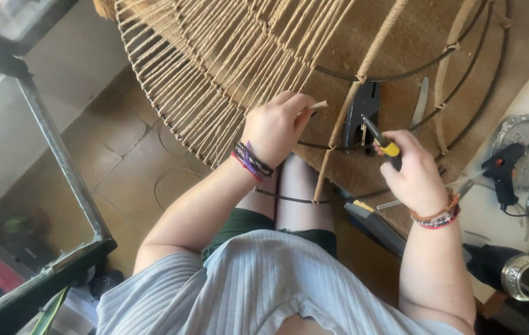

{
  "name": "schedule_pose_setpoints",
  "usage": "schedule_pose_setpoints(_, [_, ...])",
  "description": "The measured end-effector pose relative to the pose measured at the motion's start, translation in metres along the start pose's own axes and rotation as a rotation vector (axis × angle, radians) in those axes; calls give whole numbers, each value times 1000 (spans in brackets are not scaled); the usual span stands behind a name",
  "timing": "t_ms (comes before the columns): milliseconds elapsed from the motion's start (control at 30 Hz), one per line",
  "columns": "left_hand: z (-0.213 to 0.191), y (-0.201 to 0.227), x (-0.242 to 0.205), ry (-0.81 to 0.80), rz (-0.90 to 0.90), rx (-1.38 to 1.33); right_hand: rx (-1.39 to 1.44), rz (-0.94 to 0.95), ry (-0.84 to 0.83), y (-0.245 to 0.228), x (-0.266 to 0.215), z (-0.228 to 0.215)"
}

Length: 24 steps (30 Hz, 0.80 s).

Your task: Trimming and gluing wicker or twine components onto a large circular furniture frame using hand tools.

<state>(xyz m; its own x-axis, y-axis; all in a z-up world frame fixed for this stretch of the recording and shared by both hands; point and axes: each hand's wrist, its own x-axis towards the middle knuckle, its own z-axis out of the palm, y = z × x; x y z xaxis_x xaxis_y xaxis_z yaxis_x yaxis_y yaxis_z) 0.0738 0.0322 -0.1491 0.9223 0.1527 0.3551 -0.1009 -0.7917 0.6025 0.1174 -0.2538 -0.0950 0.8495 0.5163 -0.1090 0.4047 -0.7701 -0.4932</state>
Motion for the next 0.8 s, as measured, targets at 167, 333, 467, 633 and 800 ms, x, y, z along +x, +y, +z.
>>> schedule_pose_setpoints(167, [-17, -8, 11, -29, 3, -234, -129, -101, -40, 1, 16, -4])
schedule_pose_setpoints(333, [-28, -14, 6, -120, -78, -347, -312, -100, -105, -18, 26, -2])
schedule_pose_setpoints(467, [-23, -15, 3, -125, -146, -431, -437, -224, 47, -24, 33, 1])
schedule_pose_setpoints(633, [-17, -14, -6, -99, -189, -520, -475, -357, 147, -37, 37, 6])
schedule_pose_setpoints(800, [-9, -16, -13, -49, -180, -596, -496, -413, 200, -58, 39, 9])
